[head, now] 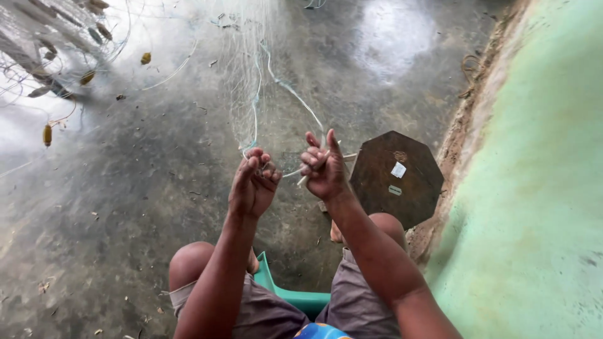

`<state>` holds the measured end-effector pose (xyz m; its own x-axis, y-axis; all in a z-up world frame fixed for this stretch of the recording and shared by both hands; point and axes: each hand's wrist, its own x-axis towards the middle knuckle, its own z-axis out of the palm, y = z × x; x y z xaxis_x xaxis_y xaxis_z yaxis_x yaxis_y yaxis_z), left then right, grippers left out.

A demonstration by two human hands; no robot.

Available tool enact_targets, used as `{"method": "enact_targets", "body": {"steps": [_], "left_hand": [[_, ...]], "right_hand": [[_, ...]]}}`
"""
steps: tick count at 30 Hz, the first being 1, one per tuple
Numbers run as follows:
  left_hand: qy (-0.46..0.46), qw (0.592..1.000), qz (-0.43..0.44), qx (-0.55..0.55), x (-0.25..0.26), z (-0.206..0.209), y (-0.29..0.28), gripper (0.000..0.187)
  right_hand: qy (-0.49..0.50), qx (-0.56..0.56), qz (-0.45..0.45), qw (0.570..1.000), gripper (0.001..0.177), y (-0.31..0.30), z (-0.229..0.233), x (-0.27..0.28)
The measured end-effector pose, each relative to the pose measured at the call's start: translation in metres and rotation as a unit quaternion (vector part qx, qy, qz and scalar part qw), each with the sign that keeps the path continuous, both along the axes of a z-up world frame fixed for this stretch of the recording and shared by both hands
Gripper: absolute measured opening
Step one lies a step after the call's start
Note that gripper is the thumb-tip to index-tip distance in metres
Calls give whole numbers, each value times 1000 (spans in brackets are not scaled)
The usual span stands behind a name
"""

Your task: Weaving a fishing net using a wooden shuttle

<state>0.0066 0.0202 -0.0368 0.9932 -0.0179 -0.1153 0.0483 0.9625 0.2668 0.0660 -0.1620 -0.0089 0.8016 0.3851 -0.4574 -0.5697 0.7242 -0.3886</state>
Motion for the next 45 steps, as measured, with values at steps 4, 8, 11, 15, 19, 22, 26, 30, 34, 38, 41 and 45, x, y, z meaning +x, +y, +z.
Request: {"method": "enact_targets", "body": {"steps": [4, 8, 11, 15, 19, 22, 26, 30, 34, 38, 41, 45], "left_hand": [[71, 996, 45, 39, 20, -14, 26, 9], [111, 990, 70, 57, 20, 7, 28, 10], [106, 988, 101, 46, 14, 8, 23, 10], [106, 988, 103, 48, 9, 8, 18, 8], [109, 987, 99, 59, 8, 2, 18, 5], [117, 986, 87, 77, 6, 13, 19, 2], [116, 989, 57, 65, 1, 12, 21, 4], [117, 989, 30, 88, 0, 6, 24, 12], [128, 982, 19, 141, -2, -3, 21, 20], [138, 976, 13, 170, -5, 7, 18, 17], [113, 983, 19, 144, -4, 19, 18, 12], [52, 993, 66, 85, -3, 22, 18, 5]], "right_hand": [[3, -9, -22, 1000, 27, -14, -28, 0], [34, -41, -44, 998, 25, -18, -52, -9], [43, -70, -50, 995, 24, -15, -59, -19], [54, -76, -61, 994, 24, -10, -62, -26], [51, -87, -58, 993, 24, -7, -65, -27], [48, -91, -40, 994, 24, -2, -67, -31], [39, -96, -28, 994, 26, 2, -67, -37], [26, -89, -32, 995, 26, -1, -68, -34], [20, -103, -42, 994, 25, -5, -67, -33], [34, -116, -45, 992, 24, -3, -65, -33], [33, -119, -42, 991, 24, -3, -68, -33], [38, -124, -44, 991, 25, 3, -64, -36]]}}
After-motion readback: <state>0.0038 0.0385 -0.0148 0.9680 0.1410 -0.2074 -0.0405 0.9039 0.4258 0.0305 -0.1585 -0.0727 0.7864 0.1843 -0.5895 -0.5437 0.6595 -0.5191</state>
